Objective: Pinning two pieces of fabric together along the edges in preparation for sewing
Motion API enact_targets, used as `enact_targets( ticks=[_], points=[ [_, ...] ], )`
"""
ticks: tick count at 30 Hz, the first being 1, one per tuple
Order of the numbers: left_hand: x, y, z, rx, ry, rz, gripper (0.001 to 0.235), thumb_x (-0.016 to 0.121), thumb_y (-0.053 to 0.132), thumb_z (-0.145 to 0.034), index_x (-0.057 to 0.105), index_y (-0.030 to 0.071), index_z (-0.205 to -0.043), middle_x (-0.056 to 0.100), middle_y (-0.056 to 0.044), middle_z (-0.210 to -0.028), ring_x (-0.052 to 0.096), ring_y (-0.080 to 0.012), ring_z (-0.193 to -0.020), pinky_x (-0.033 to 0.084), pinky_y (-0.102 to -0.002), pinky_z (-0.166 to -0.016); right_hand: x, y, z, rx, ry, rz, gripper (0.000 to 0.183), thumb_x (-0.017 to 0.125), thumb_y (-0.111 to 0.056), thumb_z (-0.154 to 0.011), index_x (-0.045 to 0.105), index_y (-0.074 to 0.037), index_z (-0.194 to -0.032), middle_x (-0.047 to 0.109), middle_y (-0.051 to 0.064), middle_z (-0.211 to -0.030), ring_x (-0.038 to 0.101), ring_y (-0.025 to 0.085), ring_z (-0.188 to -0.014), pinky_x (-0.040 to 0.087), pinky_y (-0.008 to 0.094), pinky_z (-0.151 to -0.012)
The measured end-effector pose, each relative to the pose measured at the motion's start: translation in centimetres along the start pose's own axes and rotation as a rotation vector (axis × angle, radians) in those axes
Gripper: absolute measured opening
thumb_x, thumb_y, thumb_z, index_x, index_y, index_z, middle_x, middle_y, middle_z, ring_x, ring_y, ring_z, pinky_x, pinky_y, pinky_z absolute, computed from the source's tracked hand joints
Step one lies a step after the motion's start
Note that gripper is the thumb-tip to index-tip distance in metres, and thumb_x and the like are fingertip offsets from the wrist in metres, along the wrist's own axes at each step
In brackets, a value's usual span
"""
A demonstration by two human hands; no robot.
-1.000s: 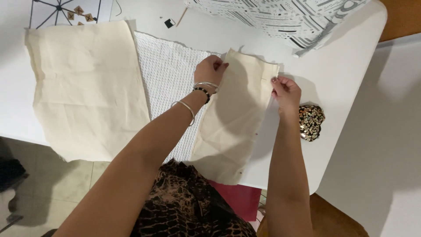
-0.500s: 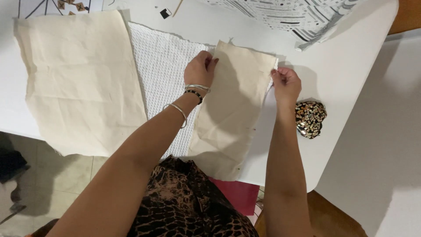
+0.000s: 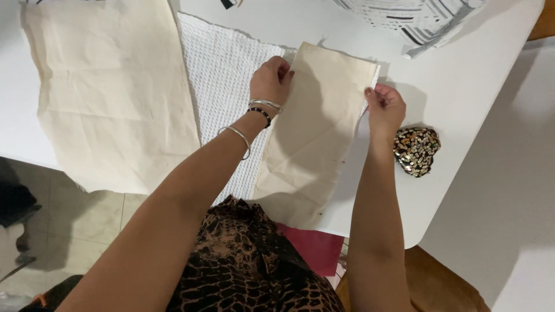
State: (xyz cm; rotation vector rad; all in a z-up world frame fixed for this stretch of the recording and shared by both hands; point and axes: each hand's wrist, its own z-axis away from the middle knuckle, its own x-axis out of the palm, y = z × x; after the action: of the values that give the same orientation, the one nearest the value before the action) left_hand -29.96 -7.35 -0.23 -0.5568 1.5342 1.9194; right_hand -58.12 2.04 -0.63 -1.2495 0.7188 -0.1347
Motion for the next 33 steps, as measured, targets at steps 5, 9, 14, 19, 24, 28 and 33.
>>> enact_targets(
  ticks=[5,9,14,19,24,28,33],
  points=[
    [-1.7,0.6,1.1,0.065,-0.079,0.148,0.029,0.070,0.014,-0.086,0.049,0.017,-0.106,0.070,0.000,-0.075,0.068,-0.0277,-0.068,0.050,-0.045,-0.061,0.1,-3.7,2.6,0.140,-0.052,-0.010,0.036,0.079,-0.030,-0.091,0.064,-0.013,-0.119,0.068,-0.003,-0.097,0.061,0.004,-0.083,0.055,0.019,-0.074],
    [-2.6,0.8,2.2,0.101,-0.087,0.148,0.030,0.067,0.008,-0.089,0.044,0.016,-0.105,0.063,-0.001,-0.068,0.062,-0.0275,-0.057,0.047,-0.043,-0.054,0.8,-6.9,4.6,-0.001,-0.048,0.257,0.048,0.082,-0.015,-0.087,0.056,-0.018,-0.128,0.067,-0.001,-0.093,0.058,0.011,-0.074,0.050,0.027,-0.078],
    [-1.7,-0.5,2.3,0.115,-0.024,0.176,0.028,0.065,0.009,-0.089,0.046,0.016,-0.108,0.070,-0.001,-0.080,0.068,-0.0291,-0.067,0.050,-0.045,-0.061,1.5,-5.4,4.8,-0.146,0.082,0.227,0.038,0.068,0.001,-0.088,0.057,-0.010,-0.123,0.068,0.007,-0.107,0.069,0.016,-0.088,0.057,0.025,-0.075],
    [-0.9,-1.4,2.6,0.361,0.089,-0.012,0.039,0.063,-0.005,-0.084,0.052,0.008,-0.119,0.055,-0.014,-0.119,0.061,-0.0341,-0.100,0.052,-0.050,-0.085,2.8,-7.8,7.4,-0.718,0.051,0.466,0.023,0.058,0.005,-0.100,0.067,0.001,-0.120,0.070,0.018,-0.116,0.063,0.035,-0.112,0.048,0.045,-0.099],
    [-1.1,-3.9,3.9,0.814,0.258,-0.629,0.050,0.060,0.012,-0.100,0.054,0.016,-0.150,0.051,0.001,-0.154,0.054,-0.0237,-0.134,0.045,-0.042,-0.104,2.4,-5.6,8.6,-0.816,-0.081,0.635,0.028,0.063,-0.003,-0.105,0.069,0.002,-0.131,0.070,0.018,-0.132,0.066,0.034,-0.122,0.052,0.048,-0.108],
    [-0.9,-2.9,4.1,0.782,0.225,-0.615,0.051,0.058,0.005,-0.099,0.054,0.013,-0.149,0.052,-0.002,-0.154,0.056,-0.0274,-0.135,0.042,-0.049,-0.109,1.0,-2.8,7.8,-0.767,-0.021,0.617,0.031,0.055,-0.004,-0.109,0.064,0.004,-0.138,0.063,0.020,-0.141,0.060,0.038,-0.131,0.045,0.048,-0.115],
    [-1.7,-1.2,4.9,0.761,0.104,-0.634,0.063,0.050,0.049,-0.113,0.038,0.011,-0.162,0.032,-0.011,-0.166,0.028,-0.0389,-0.151,0.020,-0.065,-0.121,1.2,-2.3,7.2,-0.749,0.056,0.727,0.037,0.051,-0.010,-0.110,0.059,0.003,-0.143,0.059,0.021,-0.146,0.057,0.039,-0.134,0.041,0.049,-0.118]
  ],
)
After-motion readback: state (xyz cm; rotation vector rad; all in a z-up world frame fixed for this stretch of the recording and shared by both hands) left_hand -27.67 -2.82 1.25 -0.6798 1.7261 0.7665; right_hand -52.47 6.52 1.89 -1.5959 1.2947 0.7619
